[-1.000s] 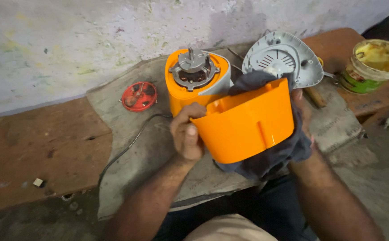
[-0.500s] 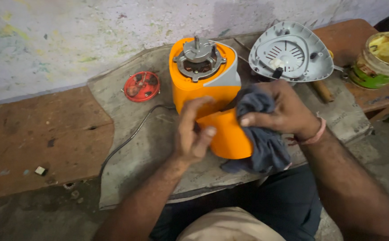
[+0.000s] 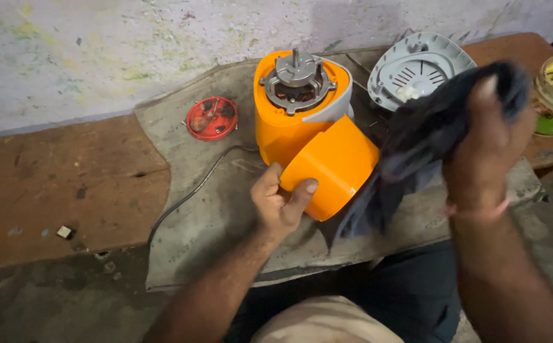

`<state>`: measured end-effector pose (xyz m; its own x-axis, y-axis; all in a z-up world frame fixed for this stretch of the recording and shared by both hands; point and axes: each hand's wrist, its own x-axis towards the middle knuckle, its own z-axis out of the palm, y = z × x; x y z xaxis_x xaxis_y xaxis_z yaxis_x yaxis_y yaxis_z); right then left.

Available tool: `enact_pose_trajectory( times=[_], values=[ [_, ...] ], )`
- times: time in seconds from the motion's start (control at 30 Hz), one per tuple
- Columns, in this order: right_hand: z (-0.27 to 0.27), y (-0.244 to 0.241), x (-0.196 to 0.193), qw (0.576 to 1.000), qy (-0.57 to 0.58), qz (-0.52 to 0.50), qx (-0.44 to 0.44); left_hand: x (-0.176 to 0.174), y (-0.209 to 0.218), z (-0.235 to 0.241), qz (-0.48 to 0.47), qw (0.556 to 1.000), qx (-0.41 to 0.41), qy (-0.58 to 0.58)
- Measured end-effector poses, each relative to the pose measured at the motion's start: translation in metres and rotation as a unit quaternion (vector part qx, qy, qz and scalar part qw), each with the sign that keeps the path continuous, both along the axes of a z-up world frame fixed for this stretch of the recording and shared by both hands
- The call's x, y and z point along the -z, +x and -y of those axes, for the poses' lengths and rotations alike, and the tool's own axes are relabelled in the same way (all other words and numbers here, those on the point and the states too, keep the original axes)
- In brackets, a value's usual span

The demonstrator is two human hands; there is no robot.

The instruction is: The person cleans the disassembled orange housing of a blender using a grey cloth, then reassembles the housing components around the motor and uses a screwdriver to secure internal wiring and components.

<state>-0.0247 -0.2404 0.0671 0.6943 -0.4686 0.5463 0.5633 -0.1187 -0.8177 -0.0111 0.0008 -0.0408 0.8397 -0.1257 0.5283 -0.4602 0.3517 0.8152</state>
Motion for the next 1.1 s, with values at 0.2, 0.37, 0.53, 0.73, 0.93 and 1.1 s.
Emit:
enact_pose_trajectory(
  times=[0.2, 0.37, 0.53, 0.73, 0.93, 1.1],
  values=[
    [-0.063, -0.044, 0.020, 0.866, -0.495, 0.049, -0.039, 0.007, 0.007, 0.001, 0.024, 0.999, -0.017, 0.025],
    [-0.062, -0.025, 0.043, 0.916, -0.395, -0.061, -0.009, 0.007, 0.012, 0.000, 0.036, 0.998, -0.034, 0.032],
    [-0.002, 0.034, 0.070, 0.942, -0.222, -0.248, -0.055, -0.002, 0.011, 0.003, 0.050, 0.992, -0.090, 0.067],
    [-0.022, 0.021, 0.059, 0.924, -0.304, -0.232, 0.021, -0.008, 0.020, 0.004, 0.081, 0.977, -0.125, 0.151],
    [-0.080, -0.028, 0.027, 0.874, -0.482, 0.059, 0.002, -0.006, 0.021, 0.000, 0.055, 0.992, -0.059, 0.097],
    [-0.042, -0.002, 0.059, 0.926, -0.368, -0.061, -0.055, -0.007, 0.018, -0.002, 0.095, 0.981, -0.095, 0.137]
  ],
)
